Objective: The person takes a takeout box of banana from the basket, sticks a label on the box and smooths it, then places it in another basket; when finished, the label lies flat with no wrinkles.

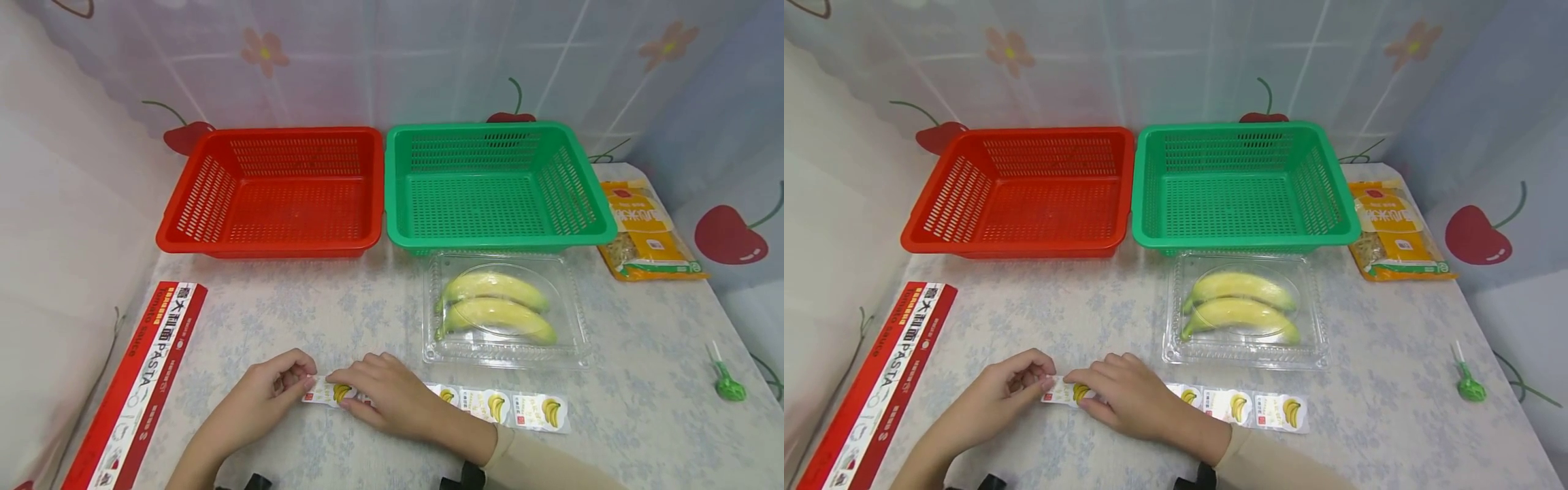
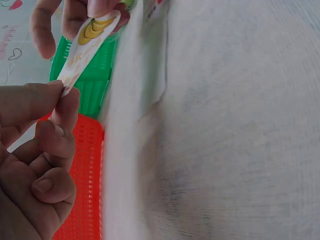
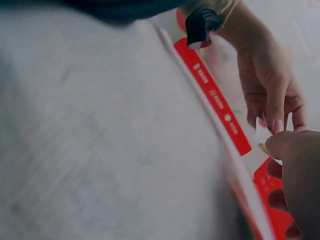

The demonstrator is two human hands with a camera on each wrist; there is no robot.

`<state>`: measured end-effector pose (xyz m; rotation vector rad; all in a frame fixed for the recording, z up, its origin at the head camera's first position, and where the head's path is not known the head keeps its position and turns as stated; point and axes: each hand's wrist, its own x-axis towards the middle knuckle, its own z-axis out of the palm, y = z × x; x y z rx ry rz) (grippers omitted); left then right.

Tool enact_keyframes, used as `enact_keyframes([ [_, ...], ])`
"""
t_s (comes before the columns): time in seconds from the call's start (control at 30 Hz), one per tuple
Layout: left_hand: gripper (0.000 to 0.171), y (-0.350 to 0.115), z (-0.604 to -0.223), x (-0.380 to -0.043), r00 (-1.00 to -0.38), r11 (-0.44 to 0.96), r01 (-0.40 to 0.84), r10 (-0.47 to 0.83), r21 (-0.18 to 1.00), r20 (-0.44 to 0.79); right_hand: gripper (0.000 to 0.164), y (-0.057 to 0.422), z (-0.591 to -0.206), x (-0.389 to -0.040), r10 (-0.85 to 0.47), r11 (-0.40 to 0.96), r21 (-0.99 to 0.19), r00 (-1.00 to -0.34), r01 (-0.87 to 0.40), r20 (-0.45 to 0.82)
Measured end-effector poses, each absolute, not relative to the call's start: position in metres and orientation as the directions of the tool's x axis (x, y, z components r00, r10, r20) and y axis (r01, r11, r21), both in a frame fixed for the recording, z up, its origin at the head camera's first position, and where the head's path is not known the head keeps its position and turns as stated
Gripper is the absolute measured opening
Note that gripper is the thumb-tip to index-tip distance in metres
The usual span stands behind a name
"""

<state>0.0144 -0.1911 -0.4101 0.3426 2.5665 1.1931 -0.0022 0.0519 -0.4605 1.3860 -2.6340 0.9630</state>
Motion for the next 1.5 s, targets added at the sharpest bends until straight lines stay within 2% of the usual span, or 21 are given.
enact_keyframes([
  [0.17, 0.009, -0.188, -0.404, 0.015, -0.935, 0.542, 0.102, 0.339, 0.834, -0.106, 0.025, 0.056, -0.443, -0.001, -0.726, 0.351, -0.641, -0.630, -0.683, 0.274],
  [0.3, 0.009, -0.183, -0.398, 0.015, -0.940, 0.497, 0.132, 0.336, 0.858, -0.050, 0.022, 0.062, -0.426, 0.000, -0.698, 0.332, -0.688, -0.658, -0.646, 0.282],
  [0.63, 0.009, -0.146, -0.376, 0.003, -0.950, 0.482, 0.169, 0.311, 0.860, 0.013, 0.025, 0.095, -0.385, 0.000, -0.591, 0.407, -0.694, -0.751, -0.593, 0.294],
  [1.03, 0.008, -0.069, -0.370, -0.037, -0.933, 0.383, 0.202, 0.356, 0.901, 0.057, 0.030, 0.157, -0.368, -0.008, -0.387, 0.543, -0.663, -0.854, -0.516, 0.348],
  [1.2, 0.004, -0.031, -0.367, -0.052, -0.908, 0.415, 0.316, 0.392, 0.853, 0.145, 0.033, 0.186, -0.366, -0.013, -0.303, 0.638, -0.618, -0.888, -0.459, 0.347],
  [1.37, 0.005, 0.003, -0.365, -0.060, -0.876, 0.543, 0.461, 0.407, 0.702, 0.261, 0.031, 0.209, -0.364, -0.020, -0.252, 0.745, -0.555, -0.926, -0.370, 0.280],
  [1.5, 0.007, 0.022, -0.366, -0.065, -0.865, 0.608, 0.490, 0.426, 0.625, 0.264, 0.030, 0.222, -0.366, -0.024, -0.232, 0.793, -0.501, -0.932, -0.347, 0.279],
])
